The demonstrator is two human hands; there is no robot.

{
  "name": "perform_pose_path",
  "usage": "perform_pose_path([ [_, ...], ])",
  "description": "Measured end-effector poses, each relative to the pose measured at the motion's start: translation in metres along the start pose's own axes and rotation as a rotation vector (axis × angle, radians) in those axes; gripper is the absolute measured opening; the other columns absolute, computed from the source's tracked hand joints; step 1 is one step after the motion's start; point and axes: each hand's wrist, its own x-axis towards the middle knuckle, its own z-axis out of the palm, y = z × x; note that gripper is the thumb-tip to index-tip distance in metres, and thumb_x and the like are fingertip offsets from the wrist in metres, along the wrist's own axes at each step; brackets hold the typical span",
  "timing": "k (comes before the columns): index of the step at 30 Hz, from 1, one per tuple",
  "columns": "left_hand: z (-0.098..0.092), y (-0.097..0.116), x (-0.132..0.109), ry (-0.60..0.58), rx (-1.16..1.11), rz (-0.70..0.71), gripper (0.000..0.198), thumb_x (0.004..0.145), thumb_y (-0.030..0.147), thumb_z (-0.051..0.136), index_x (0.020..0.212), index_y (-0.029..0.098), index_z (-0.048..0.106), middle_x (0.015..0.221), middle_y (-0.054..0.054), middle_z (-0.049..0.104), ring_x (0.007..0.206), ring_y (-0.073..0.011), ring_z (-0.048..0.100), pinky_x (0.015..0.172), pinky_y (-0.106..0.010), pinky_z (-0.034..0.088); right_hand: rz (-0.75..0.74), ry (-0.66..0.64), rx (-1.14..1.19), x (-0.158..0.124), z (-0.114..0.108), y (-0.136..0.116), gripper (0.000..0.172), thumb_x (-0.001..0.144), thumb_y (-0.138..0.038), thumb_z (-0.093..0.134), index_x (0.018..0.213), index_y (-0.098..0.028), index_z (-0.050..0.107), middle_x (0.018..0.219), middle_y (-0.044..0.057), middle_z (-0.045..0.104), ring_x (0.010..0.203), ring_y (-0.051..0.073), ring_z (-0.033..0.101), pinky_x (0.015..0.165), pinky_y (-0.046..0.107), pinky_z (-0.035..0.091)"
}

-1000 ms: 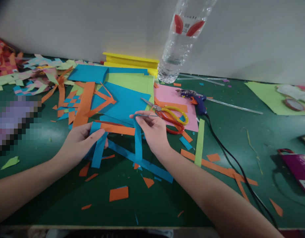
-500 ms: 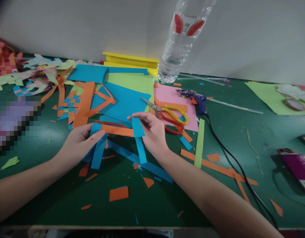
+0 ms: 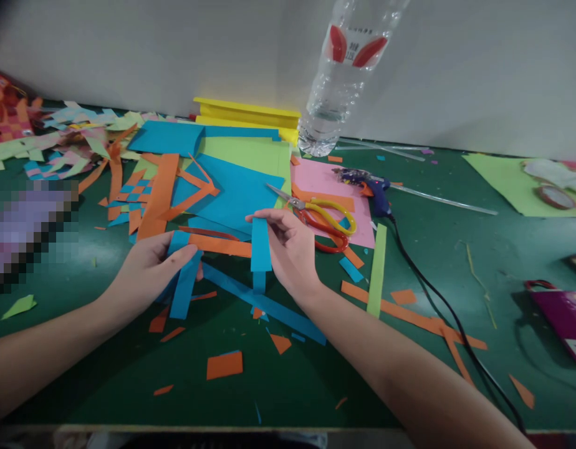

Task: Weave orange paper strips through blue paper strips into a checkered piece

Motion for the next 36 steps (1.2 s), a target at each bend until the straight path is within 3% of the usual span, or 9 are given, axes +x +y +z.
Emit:
perform_pose_path([
  [14,-0.0002,-0.0015,0.0001,-0.005,0.006,0.029,0.027,0.087,0.038,0.053,0.07,0.018,0.056,0.059,0.001,0.068,0.048,-0.0127,0.061,0.042,-0.019,0.046,0.042,-0.018,0.009,0.0023,-0.0018,0.0056,0.008,0.085,-0.021,0.063,0.091,-0.023,0.068,0.09,0.001,0.075,0.089,0.016,0.069,0.08,0.032,0.056],
  [24,-0.0001,0.0005,-0.0001,-0.009,0.017,0.029,0.027,0.088,0.036,0.052,0.068,0.018,0.056,0.058,0.001,0.068,0.045,-0.0109,0.059,0.041,-0.017,0.044,0.188,-0.09,0.077,0.0054,-0.0033,0.0094,0.008,0.08,-0.025,0.069,0.087,-0.023,0.07,0.088,0.001,0.075,0.087,0.017,0.069,0.069,0.029,0.056],
  [36,0.001,-0.0005,-0.0005,-0.001,-0.018,0.011,0.027,0.088,0.037,0.054,0.068,0.018,0.056,0.059,0.001,0.068,0.047,-0.0111,0.06,0.042,-0.017,0.045,0.139,-0.213,0.052,0.0054,-0.0028,0.0024,0.007,0.08,-0.024,0.069,0.086,-0.023,0.07,0.084,0.001,0.076,0.084,0.016,0.071,0.081,0.033,0.057],
])
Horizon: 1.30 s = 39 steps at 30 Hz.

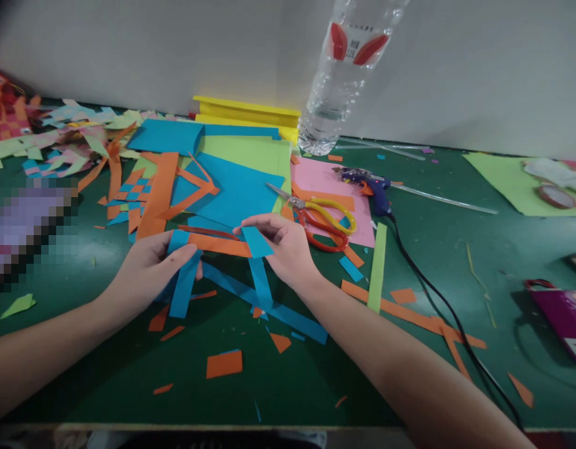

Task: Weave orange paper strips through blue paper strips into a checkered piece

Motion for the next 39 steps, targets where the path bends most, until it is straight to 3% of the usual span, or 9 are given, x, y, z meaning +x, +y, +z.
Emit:
perform_pose_path([
  [10,0.0,0.005,0.0,0.012,-0.03,-0.03,0.027,0.087,0.036,0.053,0.068,0.018,0.055,0.057,0.001,0.067,0.044,-0.0102,0.057,0.038,-0.016,0.041,0.101,0.06,0.31,0.006,-0.002,0.014,0.008,0.078,-0.023,0.072,0.085,-0.023,0.071,0.082,-0.001,0.076,0.085,0.014,0.071,0.091,0.033,0.054],
  [19,0.0,0.008,-0.001,0.018,0.021,-0.025,0.026,0.085,0.037,0.052,0.066,0.019,0.055,0.056,0.0,0.066,0.045,-0.0127,0.059,0.04,-0.019,0.043,0.13,0.102,0.232,0.007,-0.002,0.013,0.012,0.075,-0.029,0.074,0.084,-0.022,0.07,0.084,0.002,0.076,0.087,0.018,0.071,0.09,0.038,0.056],
  [24,-0.001,0.005,0.0,0.013,0.024,-0.02,0.026,0.086,0.035,0.052,0.068,0.018,0.055,0.056,0.001,0.066,0.043,-0.0109,0.056,0.038,-0.017,0.041,0.122,0.058,0.22,0.006,-0.002,0.014,0.01,0.077,-0.028,0.073,0.085,-0.022,0.07,0.083,0.001,0.076,0.086,0.017,0.071,0.089,0.035,0.055],
  [31,0.0,0.003,-0.001,0.03,-0.046,-0.026,0.026,0.088,0.034,0.052,0.068,0.018,0.055,0.057,0.001,0.067,0.045,-0.0098,0.058,0.041,-0.016,0.044,0.118,0.118,0.193,0.007,-0.002,0.014,0.014,0.076,-0.029,0.073,0.087,-0.022,0.07,0.085,0.002,0.075,0.086,0.017,0.071,0.085,0.035,0.056],
  [39,0.0,0.007,-0.001,0.039,0.021,-0.039,0.025,0.086,0.033,0.052,0.067,0.018,0.056,0.055,0.0,0.067,0.042,-0.0109,0.056,0.038,-0.018,0.041,0.131,0.078,0.204,0.005,-0.001,0.009,0.01,0.078,-0.029,0.071,0.086,-0.023,0.07,0.085,0.001,0.075,0.072,0.015,0.069,0.075,0.034,0.058],
])
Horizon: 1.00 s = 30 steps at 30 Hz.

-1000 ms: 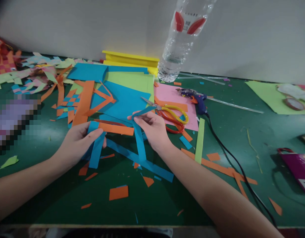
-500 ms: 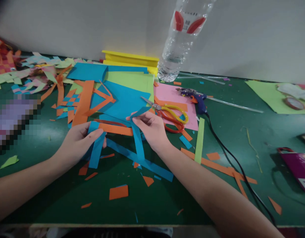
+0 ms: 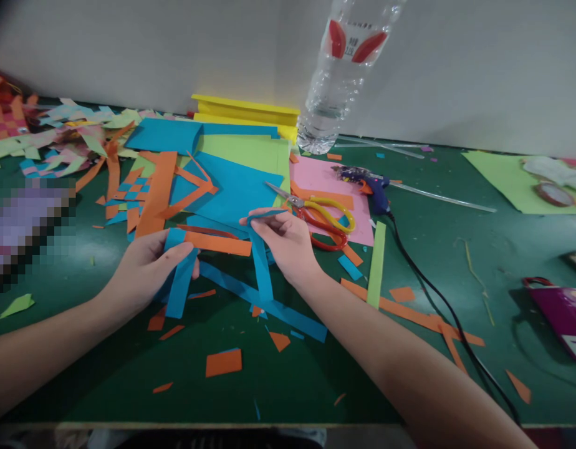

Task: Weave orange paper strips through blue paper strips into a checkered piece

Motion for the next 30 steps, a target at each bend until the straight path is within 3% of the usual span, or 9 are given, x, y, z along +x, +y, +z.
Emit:
perform_pose_path([
  [13,-0.0009,0.0002,0.001,-0.023,0.058,0.046,0.026,0.086,0.035,0.051,0.066,0.019,0.056,0.057,0.0,0.067,0.045,-0.0122,0.058,0.043,-0.019,0.044,0.04,0.001,0.016,0.0001,-0.0006,-0.0021,0.011,0.077,-0.028,0.072,0.085,-0.022,0.07,0.084,0.001,0.075,0.064,0.013,0.067,0.072,0.033,0.059],
  [25,-0.0014,-0.0009,0.0011,-0.029,0.073,0.06,0.026,0.085,0.037,0.051,0.066,0.02,0.056,0.056,0.001,0.067,0.046,-0.0132,0.058,0.043,-0.02,0.044,-0.035,-0.039,-0.038,0.0016,-0.0014,0.0023,0.009,0.077,-0.029,0.071,0.084,-0.023,0.07,0.084,0.001,0.076,0.086,0.017,0.071,0.087,0.035,0.055],
  [30,-0.0013,-0.0006,0.0011,-0.033,0.089,0.057,0.026,0.085,0.037,0.051,0.066,0.02,0.056,0.056,0.0,0.066,0.046,-0.0142,0.059,0.045,-0.021,0.046,0.001,-0.037,-0.184,-0.0038,0.0023,-0.0058,0.01,0.08,-0.029,0.068,0.086,-0.021,0.069,0.083,0.002,0.076,0.081,0.018,0.07,0.073,0.033,0.056],
])
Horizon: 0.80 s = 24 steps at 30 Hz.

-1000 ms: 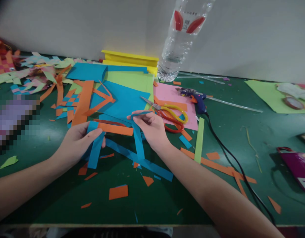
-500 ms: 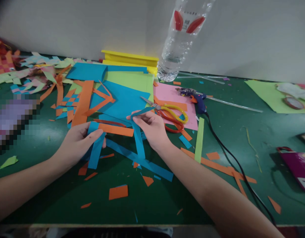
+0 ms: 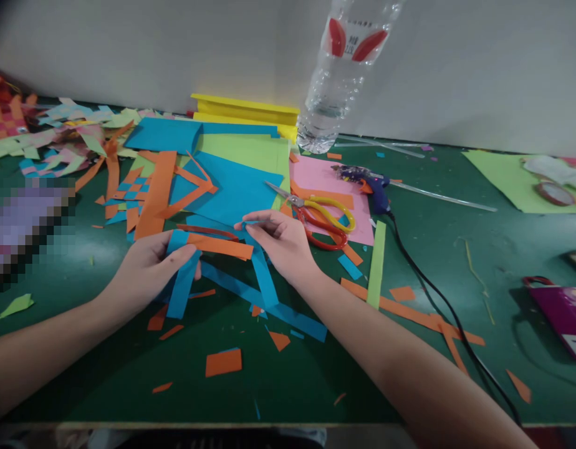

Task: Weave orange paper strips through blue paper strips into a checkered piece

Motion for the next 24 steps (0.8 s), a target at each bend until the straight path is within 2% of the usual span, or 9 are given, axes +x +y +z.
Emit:
perform_pose_path([
  [3,-0.0001,0.0004,0.0005,-0.008,-0.01,-0.006,0.026,0.085,0.037,0.051,0.067,0.02,0.056,0.057,0.0,0.067,0.047,-0.0145,0.06,0.045,-0.021,0.046,-0.029,0.013,-0.083,-0.0031,0.0006,-0.0033,0.009,0.082,-0.026,0.066,0.089,-0.021,0.07,0.085,0.003,0.075,0.082,0.019,0.07,0.071,0.033,0.056],
  [7,0.0001,-0.0015,0.0014,-0.021,-0.013,0.003,0.027,0.086,0.038,0.051,0.067,0.02,0.056,0.057,0.0,0.067,0.046,-0.0137,0.059,0.044,-0.021,0.045,-0.101,0.002,-0.141,-0.0041,0.0005,-0.0034,0.008,0.081,-0.021,0.066,0.088,-0.023,0.07,0.09,0.002,0.075,0.091,0.019,0.069,0.079,0.034,0.055],
  [9,0.0004,-0.0025,0.0015,-0.031,-0.013,0.004,0.028,0.087,0.038,0.051,0.067,0.019,0.056,0.058,0.0,0.068,0.046,-0.0134,0.059,0.043,-0.02,0.045,-0.117,-0.011,-0.126,-0.0039,0.0007,-0.0024,0.007,0.081,-0.021,0.067,0.087,-0.023,0.07,0.089,0.002,0.075,0.09,0.018,0.07,0.083,0.035,0.055],
  [13,0.001,-0.003,0.0009,-0.027,-0.007,-0.007,0.027,0.086,0.037,0.051,0.067,0.019,0.055,0.056,0.001,0.067,0.044,-0.0127,0.058,0.041,-0.02,0.043,-0.194,-0.014,-0.07,-0.0048,0.0015,0.0004,0.008,0.084,-0.023,0.063,0.09,-0.022,0.069,0.091,0.002,0.075,0.086,0.017,0.07,0.08,0.034,0.056],
  [17,0.0013,-0.0039,0.0004,-0.015,-0.031,-0.014,0.027,0.086,0.037,0.052,0.067,0.019,0.055,0.058,0.0,0.068,0.047,-0.0141,0.06,0.043,-0.021,0.046,-0.294,0.071,-0.086,-0.0079,0.0018,0.0008,0.009,0.087,-0.021,0.061,0.093,-0.023,0.068,0.094,0.001,0.074,0.089,0.016,0.069,0.081,0.032,0.056],
  [24,0.0012,-0.0064,0.0019,-0.007,-0.031,0.014,0.026,0.086,0.035,0.053,0.066,0.02,0.056,0.057,0.0,0.069,0.047,-0.0142,0.061,0.043,-0.02,0.046,-0.349,0.166,-0.056,-0.008,0.0023,-0.0026,0.009,0.085,-0.018,0.064,0.091,-0.024,0.068,0.089,0.001,0.075,0.085,0.016,0.07,0.076,0.031,0.058],
])
